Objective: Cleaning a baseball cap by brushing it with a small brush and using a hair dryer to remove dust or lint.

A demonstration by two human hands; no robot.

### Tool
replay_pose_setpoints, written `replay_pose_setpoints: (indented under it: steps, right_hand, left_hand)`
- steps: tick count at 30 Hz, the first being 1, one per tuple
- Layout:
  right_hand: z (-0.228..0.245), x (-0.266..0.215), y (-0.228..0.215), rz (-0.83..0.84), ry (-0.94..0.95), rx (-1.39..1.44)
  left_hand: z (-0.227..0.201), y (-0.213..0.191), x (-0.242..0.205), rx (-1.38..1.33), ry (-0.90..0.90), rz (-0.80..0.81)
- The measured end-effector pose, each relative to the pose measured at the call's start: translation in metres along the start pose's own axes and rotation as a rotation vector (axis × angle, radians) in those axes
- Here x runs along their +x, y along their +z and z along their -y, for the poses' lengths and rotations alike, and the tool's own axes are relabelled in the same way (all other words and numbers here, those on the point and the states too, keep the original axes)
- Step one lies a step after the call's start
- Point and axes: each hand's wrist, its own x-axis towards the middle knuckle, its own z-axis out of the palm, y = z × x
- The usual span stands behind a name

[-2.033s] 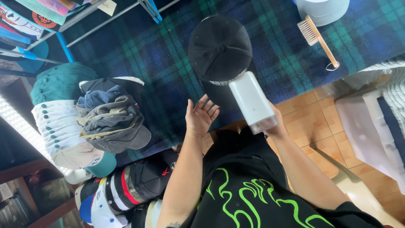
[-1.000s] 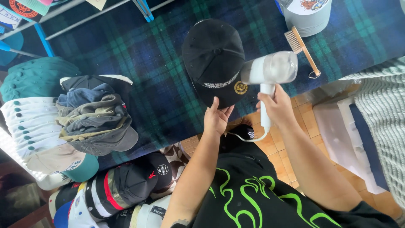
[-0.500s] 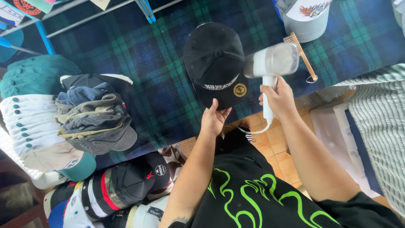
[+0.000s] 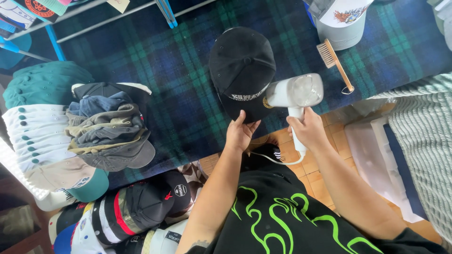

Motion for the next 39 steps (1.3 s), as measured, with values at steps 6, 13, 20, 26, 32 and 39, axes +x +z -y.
replay_pose_setpoints:
  steps: [6, 13, 20, 26, 32, 39]
  right_hand:
    - [-0.008, -0.008, -0.003, 0.106, -0.048, -0.117]
    - [-0.032, -0.008, 0.011, 0.132, -0.112, -0.17]
    - [-0.03, -0.018, 0.024, 0.119, -0.214, -0.213]
    - [-0.033, -0.03, 0.046, 0.085, -0.597, -0.316]
    - [-0.035, -0.032, 0.043, 0.129, -0.557, -0.331]
    - [-0.004, -0.028, 0.067, 0.208, -0.525, -0.381]
  left_hand:
    - [-0.005, -0.007, 0.002, 0.008, -0.043, -0.027]
    - [-0.012, -0.01, 0.003, -0.039, -0.119, -0.014]
    - [-0.025, 0.01, -0.015, -0.008, -0.128, 0.022]
    - [-0.017, -0.018, 0.007, -0.017, -0.14, 0.059]
    - [-0.021, -0.027, -0.004, -0.042, -0.136, 0.094]
    - [-0.017, -0.039, 0.005, -0.136, -0.17, 0.063]
